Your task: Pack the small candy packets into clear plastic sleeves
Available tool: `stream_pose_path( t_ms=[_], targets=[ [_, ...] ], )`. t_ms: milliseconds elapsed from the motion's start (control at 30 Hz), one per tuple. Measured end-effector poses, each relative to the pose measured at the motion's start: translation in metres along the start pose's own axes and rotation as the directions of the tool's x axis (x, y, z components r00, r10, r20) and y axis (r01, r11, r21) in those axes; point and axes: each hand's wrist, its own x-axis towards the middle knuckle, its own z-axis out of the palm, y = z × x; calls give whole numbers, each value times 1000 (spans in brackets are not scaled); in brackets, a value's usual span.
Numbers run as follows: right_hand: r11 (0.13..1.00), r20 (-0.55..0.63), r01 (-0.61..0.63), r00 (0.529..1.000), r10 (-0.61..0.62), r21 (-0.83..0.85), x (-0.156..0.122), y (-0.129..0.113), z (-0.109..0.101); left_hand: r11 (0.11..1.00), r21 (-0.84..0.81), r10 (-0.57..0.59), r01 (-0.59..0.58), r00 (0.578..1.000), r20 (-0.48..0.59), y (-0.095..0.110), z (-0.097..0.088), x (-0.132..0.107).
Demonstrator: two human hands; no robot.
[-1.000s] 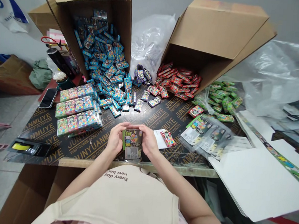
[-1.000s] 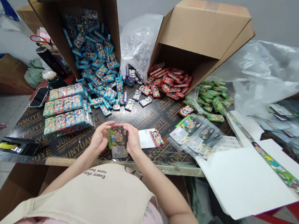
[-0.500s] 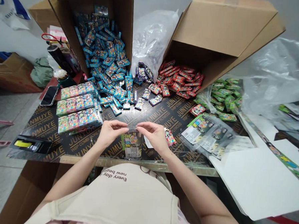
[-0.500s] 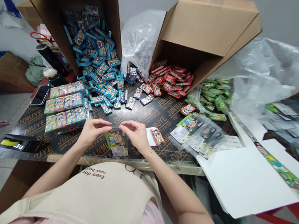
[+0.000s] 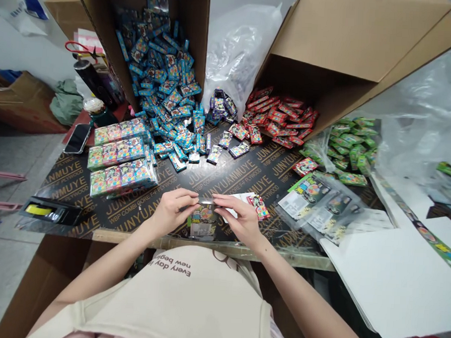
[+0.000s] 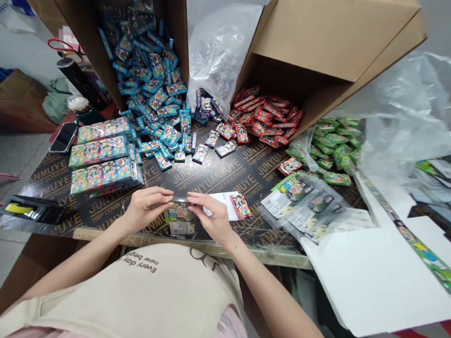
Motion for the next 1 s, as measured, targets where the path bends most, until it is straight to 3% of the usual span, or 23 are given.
stream_pose_path(
  t_ms=[133,200,233,267,300,367,400,433,500,533,600,700,767,800,833,900,933,1000],
  targets=[
    [997,-21,65,998,-66,-38,5,-5,7,982,68,180,-179,983,-23,-4,0,5],
    [999,-17,34,999,-35,-10,23,-7,12,982,81,178,-170,978,-107,-2,-10,11],
    [1000,-23,21,1000,-20,20,36,-5,17,987,84,148,-134,968,-200,-2,-16,12],
    [999,-36,11,999,-9,47,50,0,22,993,84,100,-77,941,-323,-3,-23,12],
    [998,-54,4,999,-1,55,65,9,29,997,76,39,-4,888,-458,-6,-29,8],
    [998,-79,-22,997,18,-50,90,35,47,986,21,-109,166,733,-671,-17,-37,-9],
    [982,-54,-50,998,41,-184,100,51,58,968,-22,-188,251,662,-726,-25,-39,-23],
    [943,-6,-79,997,81,-323,107,66,70,941,-69,-274,332,624,-732,-34,-39,-38],
    [833,73,-87,986,151,-547,117,90,95,874,-156,-426,461,572,-701,-53,-35,-70],
    [778,89,-79,981,170,-624,119,98,106,853,-143,-446,503,558,-699,-61,-33,-84],
    [694,91,-55,981,173,-717,123,106,124,830,12,-379,558,580,-721,-70,-29,-102],
    [682,110,-48,976,187,-730,125,102,130,819,221,-290,529,715,-637,-68,-24,-99],
    [775,144,-61,971,193,-628,123,94,119,858,129,-370,497,773,-515,-65,-21,-83],
    [841,170,-59,969,177,-539,120,89,110,862,2,-447,507,763,-467,-63,-20,-73],
    [902,209,-39,968,142,-430,115,83,98,835,-164,-541,526,724,-428,-62,-18,-63],
    [978,325,31,945,38,-204,103,68,73,665,-513,-727,542,628,-278,-61,-14,-43],
    [992,403,63,915,-14,-109,96,60,61,549,-633,-780,547,606,-153,-60,-12,-35],
    [995,521,97,850,-80,-6,82,44,40,377,-716,-780,588,618,97,-57,-6,-20]
  ],
)
